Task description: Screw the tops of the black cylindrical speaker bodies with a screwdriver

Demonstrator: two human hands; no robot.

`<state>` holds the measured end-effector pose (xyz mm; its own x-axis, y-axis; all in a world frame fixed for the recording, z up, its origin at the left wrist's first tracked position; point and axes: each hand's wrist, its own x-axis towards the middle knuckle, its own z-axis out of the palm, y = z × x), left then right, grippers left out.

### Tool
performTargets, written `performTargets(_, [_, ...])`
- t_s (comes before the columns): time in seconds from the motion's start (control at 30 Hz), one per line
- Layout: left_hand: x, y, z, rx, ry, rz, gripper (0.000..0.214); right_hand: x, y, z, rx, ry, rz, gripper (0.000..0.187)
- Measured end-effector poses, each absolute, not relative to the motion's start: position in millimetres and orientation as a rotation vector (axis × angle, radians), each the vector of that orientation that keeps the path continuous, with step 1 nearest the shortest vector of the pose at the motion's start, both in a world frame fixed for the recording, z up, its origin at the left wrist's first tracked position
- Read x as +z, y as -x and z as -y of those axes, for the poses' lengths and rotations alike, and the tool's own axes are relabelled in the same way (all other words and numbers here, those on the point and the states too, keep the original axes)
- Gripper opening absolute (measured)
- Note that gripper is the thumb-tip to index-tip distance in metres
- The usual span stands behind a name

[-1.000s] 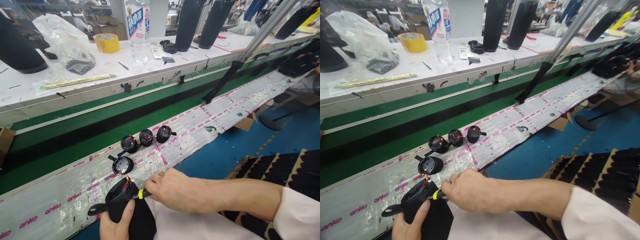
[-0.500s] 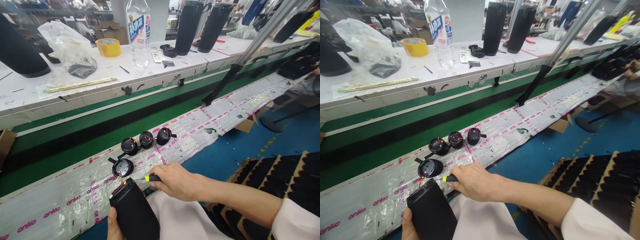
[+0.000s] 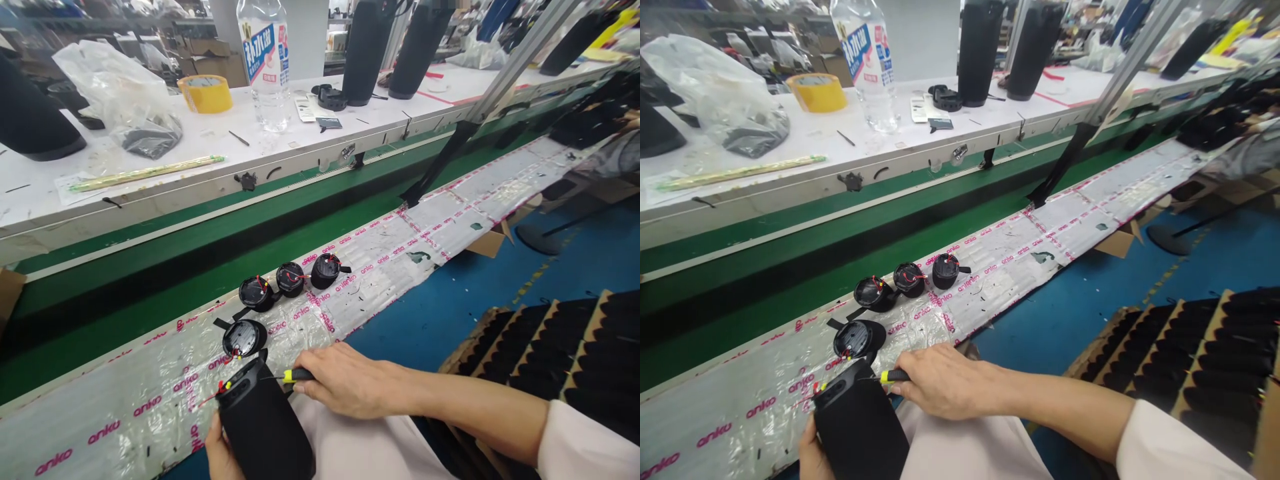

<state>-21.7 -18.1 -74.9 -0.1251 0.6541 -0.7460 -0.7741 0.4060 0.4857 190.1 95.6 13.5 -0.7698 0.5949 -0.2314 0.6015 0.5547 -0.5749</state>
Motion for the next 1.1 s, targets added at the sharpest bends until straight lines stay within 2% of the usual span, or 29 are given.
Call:
performTargets(0.13, [-72, 15, 26, 1.229, 0.136, -1.196, 0.073, 17, -189, -98, -0.835, -1.044, -2.834, 0.028])
performTargets(0.33, [-71, 19, 35, 1.205, 0.121, -1.267, 0.053, 12, -185, -108, -0.462, -0.924, -2.962, 0.03])
performTargets(0.5, [-78, 30, 35, 1.184, 0.123, -1.314, 0.065, 14, -181, -113, -0.268, -0.74, -3.039, 0.022])
performTargets(0.7, [-84, 30, 38, 1.205, 0.13, -1.349, 0.077, 18, -182, -116, -0.167, -0.644, -3.075, 0.015])
performTargets(0.93, [-66, 23, 39, 1.165, 0.097, -1.323, 0.084, 12, -185, -123, -0.121, -0.548, -3.106, 0.008])
performTargets(1.1, [-53, 23, 34, 1.114, 0.06, -1.259, 0.087, 4, -188, -131, -0.118, -0.429, -3.132, 0.026])
